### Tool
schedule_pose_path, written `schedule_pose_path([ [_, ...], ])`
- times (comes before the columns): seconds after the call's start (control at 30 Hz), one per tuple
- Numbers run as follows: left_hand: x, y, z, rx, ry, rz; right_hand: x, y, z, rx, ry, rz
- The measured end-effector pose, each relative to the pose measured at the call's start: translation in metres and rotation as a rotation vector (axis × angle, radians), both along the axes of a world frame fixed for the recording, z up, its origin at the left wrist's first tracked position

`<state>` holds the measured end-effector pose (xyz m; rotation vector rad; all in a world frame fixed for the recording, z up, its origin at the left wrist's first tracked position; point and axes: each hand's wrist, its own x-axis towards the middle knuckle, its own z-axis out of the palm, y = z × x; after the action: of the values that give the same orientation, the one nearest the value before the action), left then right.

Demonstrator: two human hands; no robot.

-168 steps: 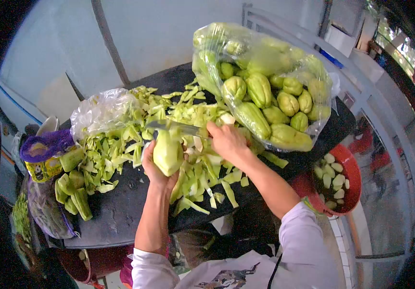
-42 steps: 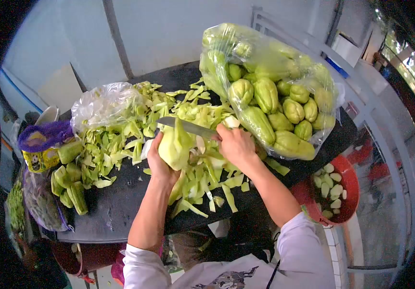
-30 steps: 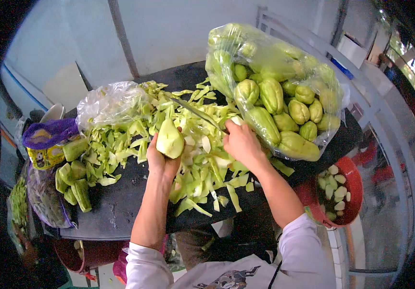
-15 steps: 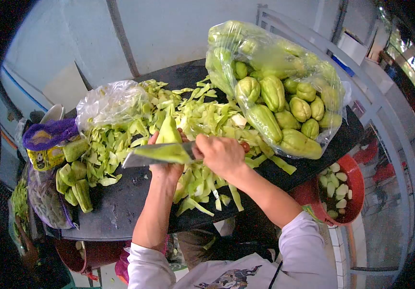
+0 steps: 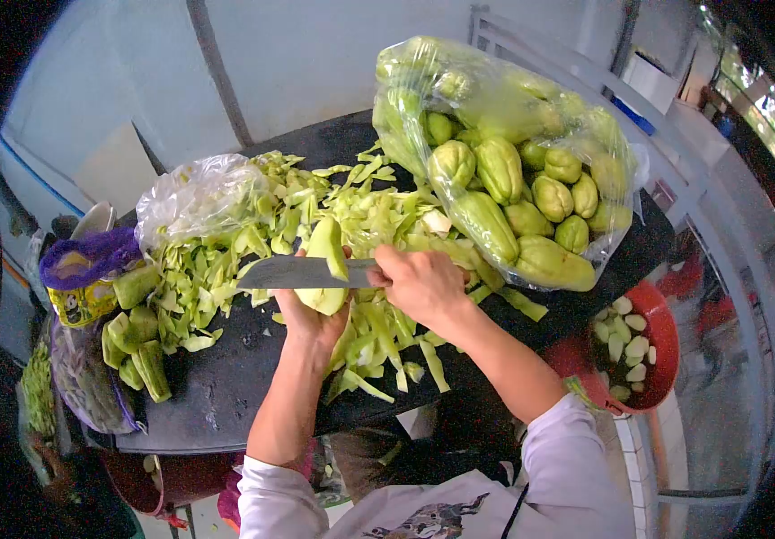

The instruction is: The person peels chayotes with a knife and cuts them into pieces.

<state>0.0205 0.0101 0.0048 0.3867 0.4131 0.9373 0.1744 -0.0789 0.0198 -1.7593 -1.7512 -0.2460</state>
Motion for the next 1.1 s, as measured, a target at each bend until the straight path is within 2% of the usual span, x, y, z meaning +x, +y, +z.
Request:
schedule_pose_path([
  [0.03, 0.001, -0.003, 0.002, 0.011, 0.012, -0.017, 0.000, 0.002, 0.002, 0.002, 0.007, 0.015],
  [0.07, 0.004, -0.010, 0.014, -0.089, 0.005, 0.036, 0.006, 0.006, 0.001, 0.004, 0.008, 0.012],
  [0.1, 0.001, -0.005, 0.008, 0.006, -0.001, 0.017, 0.014, 0.012, -0.003, -0.087, 0.020, -0.061],
  [0.13, 0.000, -0.003, 0.005, -0.016, -0.024, -0.018, 0.020, 0.014, -0.007, -0.177, 0.032, -0.135],
  [0.23, 0.002, 0.000, 0.011, -0.007, -0.055, -0.031, 0.021, 0.012, -0.014, -0.071, -0.017, -0.089],
  [0.33, 0.001, -0.005, 0.011, -0.013, -0.033, -0.017, 0.013, 0.011, -0.011, -0.133, 0.048, -0.080],
  [0.37, 0.001, -0.006, 0.012, -0.022, -0.034, -0.021, 0.015, 0.014, -0.010, -0.181, 0.107, -0.093],
  [0.4, -0.001, -0.007, 0.014, 0.016, -0.073, -0.090, 0.025, 0.019, -0.008, -0.217, 0.061, -0.212],
  [0.5, -0.002, -0.005, 0.015, 0.030, -0.162, -0.158, 0.046, 0.022, -0.017, -0.129, 0.011, -0.270],
  [0.57, -0.001, -0.005, 0.014, 0.027, -0.162, -0.128, 0.047, 0.018, -0.020, -0.165, 0.030, -0.242],
  [0.63, 0.000, -0.004, 0.018, -0.073, -0.201, 0.055, 0.040, 0.018, -0.013, -0.207, 0.092, -0.283],
  [0.7, -0.003, 0.006, 0.011, -0.080, -0.242, 0.085, 0.031, 0.015, -0.009, -0.213, 0.112, -0.245],
  [0.77, -0.006, 0.018, 0.001, -0.010, -0.127, 0.076, 0.020, 0.010, -0.006, -0.220, 0.128, -0.207],
  [0.87, -0.002, 0.021, -0.003, -0.088, -0.083, 0.104, 0.000, 0.002, -0.004, 0.068, -0.010, -0.003],
  [0.93, -0.003, 0.017, 0.001, -0.124, -0.091, 0.109, -0.006, 0.002, -0.004, 0.094, -0.046, 0.014],
  [1.0, -0.009, 0.014, 0.003, -0.085, -0.165, -0.095, -0.009, 0.002, -0.003, 0.159, -0.151, 0.041],
  [1.1, -0.007, 0.016, -0.002, -0.147, -0.208, -0.137, -0.016, 0.003, -0.002, 0.168, -0.261, 0.018],
])
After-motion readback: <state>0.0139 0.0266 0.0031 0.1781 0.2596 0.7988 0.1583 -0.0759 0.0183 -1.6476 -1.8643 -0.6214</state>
